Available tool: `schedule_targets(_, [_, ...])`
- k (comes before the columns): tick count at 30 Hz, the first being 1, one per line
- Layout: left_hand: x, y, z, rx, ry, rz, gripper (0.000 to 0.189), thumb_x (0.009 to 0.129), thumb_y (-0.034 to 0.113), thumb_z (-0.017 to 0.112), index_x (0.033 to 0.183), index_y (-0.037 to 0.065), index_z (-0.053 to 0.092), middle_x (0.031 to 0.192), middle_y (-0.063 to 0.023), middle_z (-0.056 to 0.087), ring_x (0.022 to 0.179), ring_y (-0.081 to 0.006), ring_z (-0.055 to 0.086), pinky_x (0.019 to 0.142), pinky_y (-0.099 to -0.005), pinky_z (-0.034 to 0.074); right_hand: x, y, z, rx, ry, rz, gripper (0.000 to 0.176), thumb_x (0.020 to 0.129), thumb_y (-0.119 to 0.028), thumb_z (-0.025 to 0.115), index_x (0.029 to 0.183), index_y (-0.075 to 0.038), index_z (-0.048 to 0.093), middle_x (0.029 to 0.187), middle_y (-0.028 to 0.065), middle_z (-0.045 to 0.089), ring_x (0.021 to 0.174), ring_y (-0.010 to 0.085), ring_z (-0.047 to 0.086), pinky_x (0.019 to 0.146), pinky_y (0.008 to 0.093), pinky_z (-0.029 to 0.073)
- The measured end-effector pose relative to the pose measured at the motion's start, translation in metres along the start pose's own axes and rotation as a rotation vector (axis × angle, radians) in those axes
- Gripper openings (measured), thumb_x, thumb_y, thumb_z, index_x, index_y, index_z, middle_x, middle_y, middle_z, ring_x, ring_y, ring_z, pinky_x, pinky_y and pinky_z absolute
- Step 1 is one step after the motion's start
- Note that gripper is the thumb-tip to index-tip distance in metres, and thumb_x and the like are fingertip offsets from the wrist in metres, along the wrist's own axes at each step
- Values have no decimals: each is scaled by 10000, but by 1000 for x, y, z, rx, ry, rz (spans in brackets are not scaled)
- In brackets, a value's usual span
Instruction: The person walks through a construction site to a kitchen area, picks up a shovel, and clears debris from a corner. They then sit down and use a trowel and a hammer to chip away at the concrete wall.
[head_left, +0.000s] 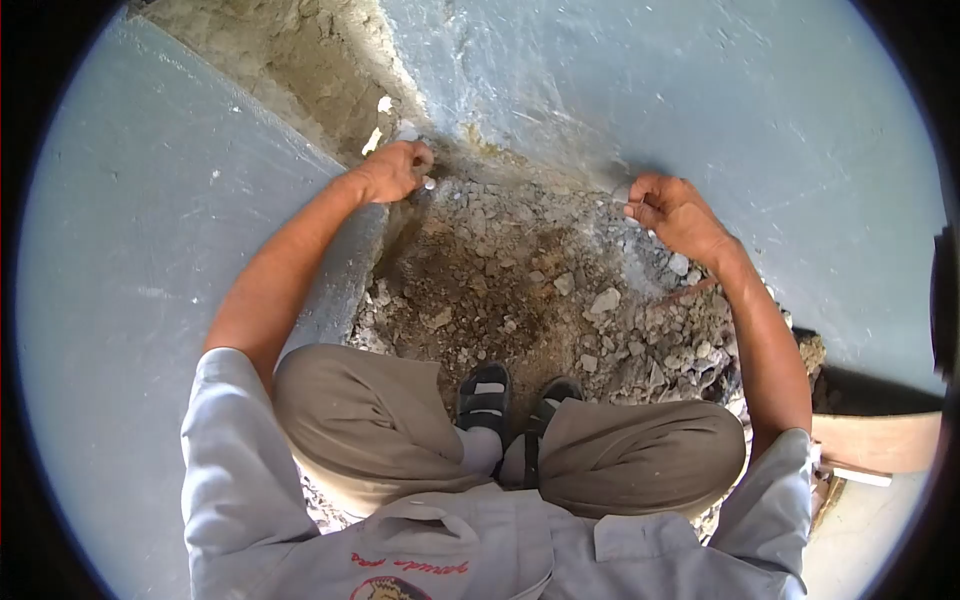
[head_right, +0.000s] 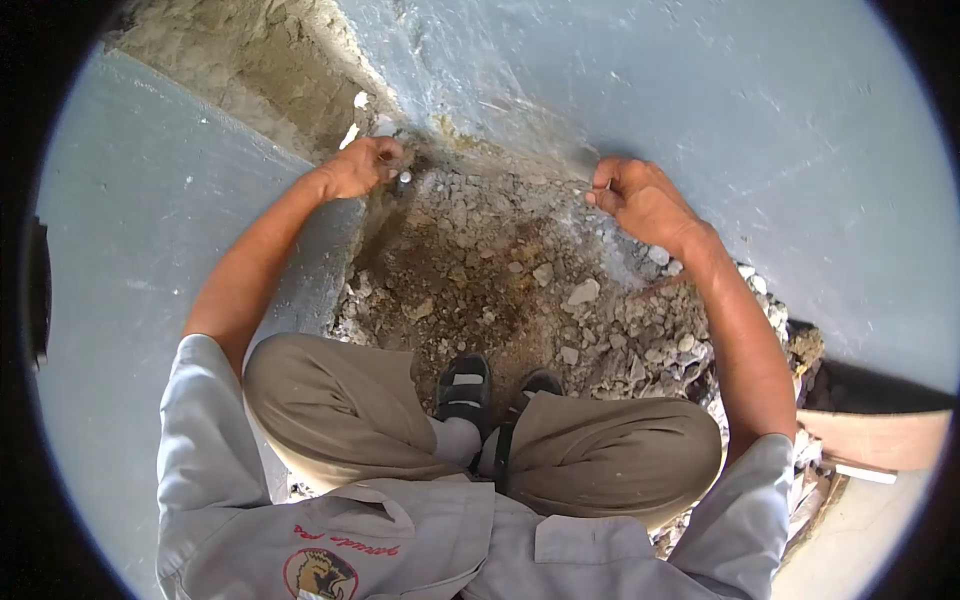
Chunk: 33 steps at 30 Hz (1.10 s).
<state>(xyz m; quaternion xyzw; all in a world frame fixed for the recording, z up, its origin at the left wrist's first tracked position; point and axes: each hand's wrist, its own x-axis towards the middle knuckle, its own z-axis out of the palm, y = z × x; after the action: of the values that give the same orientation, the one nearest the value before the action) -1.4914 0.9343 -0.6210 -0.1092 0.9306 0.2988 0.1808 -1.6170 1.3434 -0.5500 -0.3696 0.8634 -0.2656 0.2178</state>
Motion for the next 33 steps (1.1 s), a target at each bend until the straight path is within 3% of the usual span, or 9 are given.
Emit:
schedule_targets(7, [-54,50,-23,-104,12,27,344,856,73,611,1176,-41,564,1098,-165,642,987,-209,592,885,-328,465,-81,9,-28,-91,91,150,162,884,-147,663,864,-6,586,629,74,517,626,148,489,578,354,424])
schedule_targets(11, [-71,46,-25,-225,-25,67,301,877,79,640,1141,-49,574,1077,-127,640,1002,-198,593,895,-325,470,-155,36,-43,-220,95,282,209,846,-184,689,843,10,611,631,127,553,604,236,507,603,376,449])
schedule_targets(15, [-97,40,-27,-307,12,95,265,882,59,645,1121,-32,575,1041,-81,629,990,-170,586,871,-291,475,-235,99,-37,-456,215,333,266,803,-244,708,840,6,623,776,243,646,789,397,643,698,463,490])
schedule_targets(17, [-113,37,-28,-324,47,102,265,882,58,643,1124,-25,572,1044,-73,626,979,-159,589,854,-283,480,-274,119,-21,-617,240,544,310,792,-255,726,905,1,593,791,231,655,815,434,630,692,485,491])
schedule_targets(20, [-135,37,-25,-372,65,83,259,885,65,640,1126,-4,574,1028,-52,628,933,-134,589,806,-275,486,-324,165,9,-549,238,616,369,785,-251,711,1017,-16,546,853,279,648,877,460,629,776,506,499])
schedule_targets(21, [-142,37,-24,-389,63,72,256,886,69,639,1126,5,576,1019,-44,630,913,-124,589,786,-273,487,-335,170,17,-524,237,620,371,809,-214,697,1044,-28,479,894,264,650,879,451,625,717,506,494])
schedule_targets(26, [-164,38,-5,-376,51,-11,260,882,136,661,1120,56,592,944,-5,634,824,-100,572,698,-257,464,-347,188,39,-457,468,723,279,828,-170,633,1038,-58,487,870,270,643,857,467,620,716,527,470])
schedule_targets(30, [-170,45,-12,-331,-4,11,265,880,185,674,1104,65,598,912,1,628,809,-101,571,685,-262,462,-358,176,38,-619,767,680,265,842,-183,620,1037,-50,500,953,244,623,865,450,600,730,524,467])
schedule_targets(33, [-169,55,-25,-250,-21,-33,261,884,194,672,1096,61,597,895,2,625,790,-100,566,679,-254,459,-376,191,50,-849,680,577,346,848,-251,613,1110,-60,494,969,222,602,884,422,588,753,503,478])
